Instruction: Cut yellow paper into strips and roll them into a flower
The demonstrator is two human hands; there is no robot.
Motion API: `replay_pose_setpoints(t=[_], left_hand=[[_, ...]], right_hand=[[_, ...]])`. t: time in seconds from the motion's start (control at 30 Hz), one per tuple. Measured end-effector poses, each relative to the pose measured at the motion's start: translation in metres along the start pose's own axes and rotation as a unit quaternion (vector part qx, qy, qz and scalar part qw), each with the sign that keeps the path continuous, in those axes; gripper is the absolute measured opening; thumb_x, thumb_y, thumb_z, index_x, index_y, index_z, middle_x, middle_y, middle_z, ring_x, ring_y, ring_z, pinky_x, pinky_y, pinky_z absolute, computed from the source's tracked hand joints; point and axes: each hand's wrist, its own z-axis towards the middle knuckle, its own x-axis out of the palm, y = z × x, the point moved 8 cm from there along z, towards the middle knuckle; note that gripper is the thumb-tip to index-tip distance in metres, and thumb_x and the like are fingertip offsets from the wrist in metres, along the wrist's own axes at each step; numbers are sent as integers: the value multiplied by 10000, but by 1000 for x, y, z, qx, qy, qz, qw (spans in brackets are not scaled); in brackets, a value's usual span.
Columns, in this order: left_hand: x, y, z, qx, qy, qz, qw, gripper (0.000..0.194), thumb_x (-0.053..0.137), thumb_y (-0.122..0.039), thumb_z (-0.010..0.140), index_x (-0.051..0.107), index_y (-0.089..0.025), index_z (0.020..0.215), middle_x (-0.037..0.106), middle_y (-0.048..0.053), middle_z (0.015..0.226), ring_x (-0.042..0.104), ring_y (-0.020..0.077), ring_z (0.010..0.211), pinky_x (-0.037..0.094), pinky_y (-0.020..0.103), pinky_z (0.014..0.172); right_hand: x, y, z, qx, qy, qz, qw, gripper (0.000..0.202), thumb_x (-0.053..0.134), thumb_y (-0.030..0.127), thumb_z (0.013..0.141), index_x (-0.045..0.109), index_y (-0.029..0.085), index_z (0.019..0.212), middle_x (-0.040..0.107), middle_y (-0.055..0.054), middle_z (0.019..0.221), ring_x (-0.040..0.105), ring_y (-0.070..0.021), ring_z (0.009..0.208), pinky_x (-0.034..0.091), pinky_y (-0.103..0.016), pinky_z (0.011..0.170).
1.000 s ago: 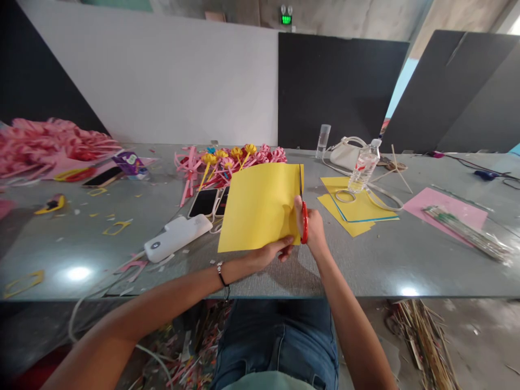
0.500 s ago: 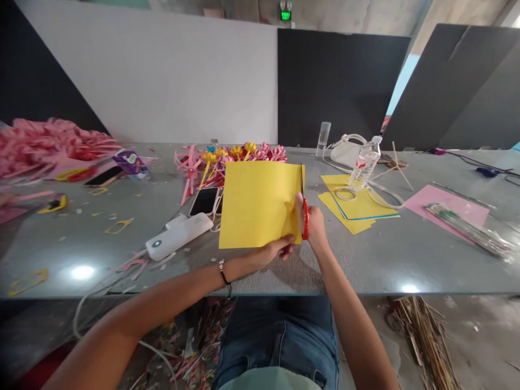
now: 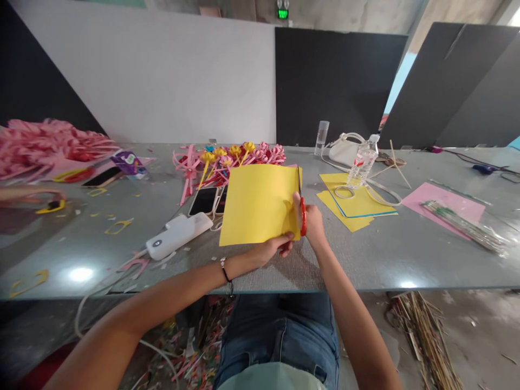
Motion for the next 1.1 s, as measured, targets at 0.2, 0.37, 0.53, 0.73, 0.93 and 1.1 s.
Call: replay_pose_setpoints(t=[0.2, 0.37, 0.53, 0.73, 0.93, 1.1], left_hand=[[-2, 2, 1, -8, 0, 28, 1000, 456, 542, -523, 980, 598, -214, 649, 523, 41, 580, 450, 164, 537, 377, 375, 636], [-1, 4, 1, -18, -3, 33, 999, 445, 540, -523, 974, 591, -217, 654, 520, 41, 585, 452, 163, 546, 377, 375, 644], [0, -2, -1, -6, 0, 23, 1000, 446, 555, -531, 970, 581, -212, 660, 507, 26, 578, 447, 156, 529, 355, 363, 623], [3, -7, -2, 6, 11, 50, 999, 461, 556, -556, 969, 602, -209, 667, 560, 37, 616, 480, 159, 544, 398, 362, 641], [5, 1, 1, 13, 32, 70, 997, 509, 543, -641, 969, 675, -223, 711, 586, 62, 616, 513, 183, 576, 422, 368, 657], [4, 3, 0, 2, 28, 83, 996, 524, 531, -654, 967, 697, -228, 710, 614, 72, 641, 526, 188, 586, 435, 368, 667]], right_hand=[[1, -2, 1, 3, 1, 5, 1000, 738, 397, 908, 898, 492, 233, 614, 560, -61, 605, 482, -199, 608, 395, -334, 592], [2, -2, 1, -5, 2, 5, 1000, 736, 410, 894, 905, 518, 221, 628, 570, -54, 617, 478, -186, 617, 396, -315, 593], [2, -3, 1, 1, 5, 10, 1000, 725, 425, 892, 895, 503, 222, 628, 556, -45, 612, 471, -180, 619, 382, -311, 587], [2, -2, -1, 7, 28, 56, 998, 658, 585, 848, 825, 532, 213, 664, 521, -5, 612, 435, -159, 629, 354, -300, 583], [1, -2, -4, 23, 41, 104, 994, 597, 705, 781, 769, 627, 189, 763, 569, 0, 677, 472, -161, 636, 375, -298, 586], [-1, 0, -5, 13, 40, 105, 994, 575, 684, 778, 790, 605, 210, 751, 545, 3, 662, 461, -167, 623, 380, -312, 580]])
